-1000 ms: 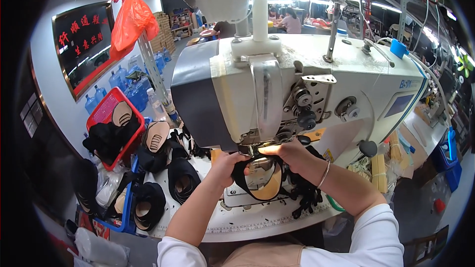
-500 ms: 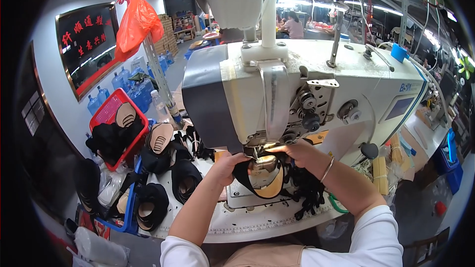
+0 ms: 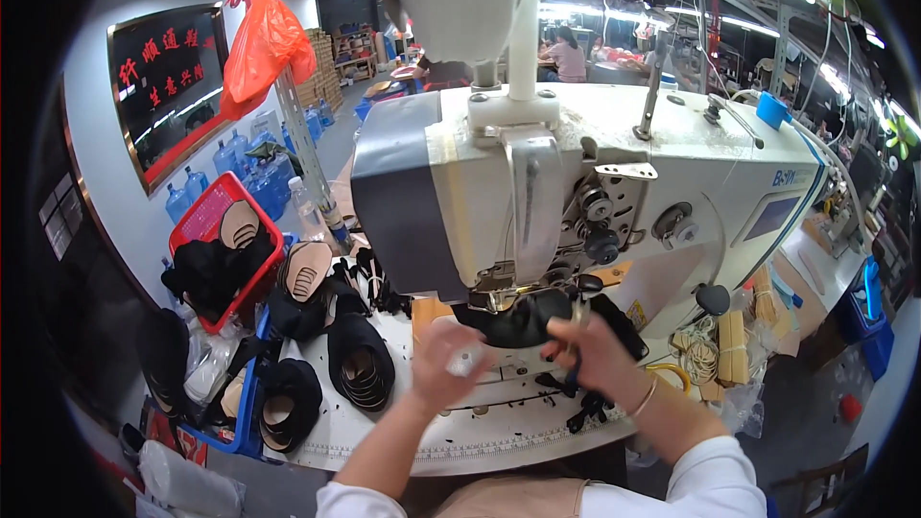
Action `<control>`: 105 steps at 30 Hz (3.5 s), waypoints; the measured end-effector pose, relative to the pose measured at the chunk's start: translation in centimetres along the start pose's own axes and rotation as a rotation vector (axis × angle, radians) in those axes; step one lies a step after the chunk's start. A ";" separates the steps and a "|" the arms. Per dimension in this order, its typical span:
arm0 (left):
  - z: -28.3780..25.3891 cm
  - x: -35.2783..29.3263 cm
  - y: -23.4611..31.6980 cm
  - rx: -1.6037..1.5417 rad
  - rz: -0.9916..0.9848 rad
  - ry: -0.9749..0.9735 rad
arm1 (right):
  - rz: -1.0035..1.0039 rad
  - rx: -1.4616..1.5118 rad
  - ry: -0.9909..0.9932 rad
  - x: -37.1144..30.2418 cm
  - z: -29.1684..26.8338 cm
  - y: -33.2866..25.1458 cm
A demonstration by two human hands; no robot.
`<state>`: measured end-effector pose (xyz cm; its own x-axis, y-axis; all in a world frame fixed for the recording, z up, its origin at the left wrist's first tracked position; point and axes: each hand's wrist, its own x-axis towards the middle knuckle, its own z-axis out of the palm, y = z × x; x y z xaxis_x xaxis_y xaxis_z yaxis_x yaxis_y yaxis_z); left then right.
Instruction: Stitching different components of black shoes together using an industrial sewing machine.
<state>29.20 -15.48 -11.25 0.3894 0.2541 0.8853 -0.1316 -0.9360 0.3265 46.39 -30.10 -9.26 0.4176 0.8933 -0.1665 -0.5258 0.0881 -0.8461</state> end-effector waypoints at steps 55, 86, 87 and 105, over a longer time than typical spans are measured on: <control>1.0 1.3 -0.9 0.176 0.202 -0.114 | 0.017 -0.311 -0.044 -2.2 1.0 4.8; -9.5 -5.0 1.1 -0.948 -1.198 0.321 | -1.212 -1.280 -0.065 -1.0 9.3 10.2; -9.3 -5.2 1.1 -0.958 -1.194 0.305 | -1.199 -1.297 -0.049 -1.2 9.1 10.1; -9.0 -5.1 1.8 -0.983 -1.184 0.280 | -1.078 -1.250 -0.072 -1.4 8.6 9.8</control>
<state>18.82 -16.27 -12.22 0.5371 0.8430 -0.0275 -0.4497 0.3138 0.8362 34.26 -26.67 -12.97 0.1198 0.6808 0.7226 0.8640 0.2870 -0.4137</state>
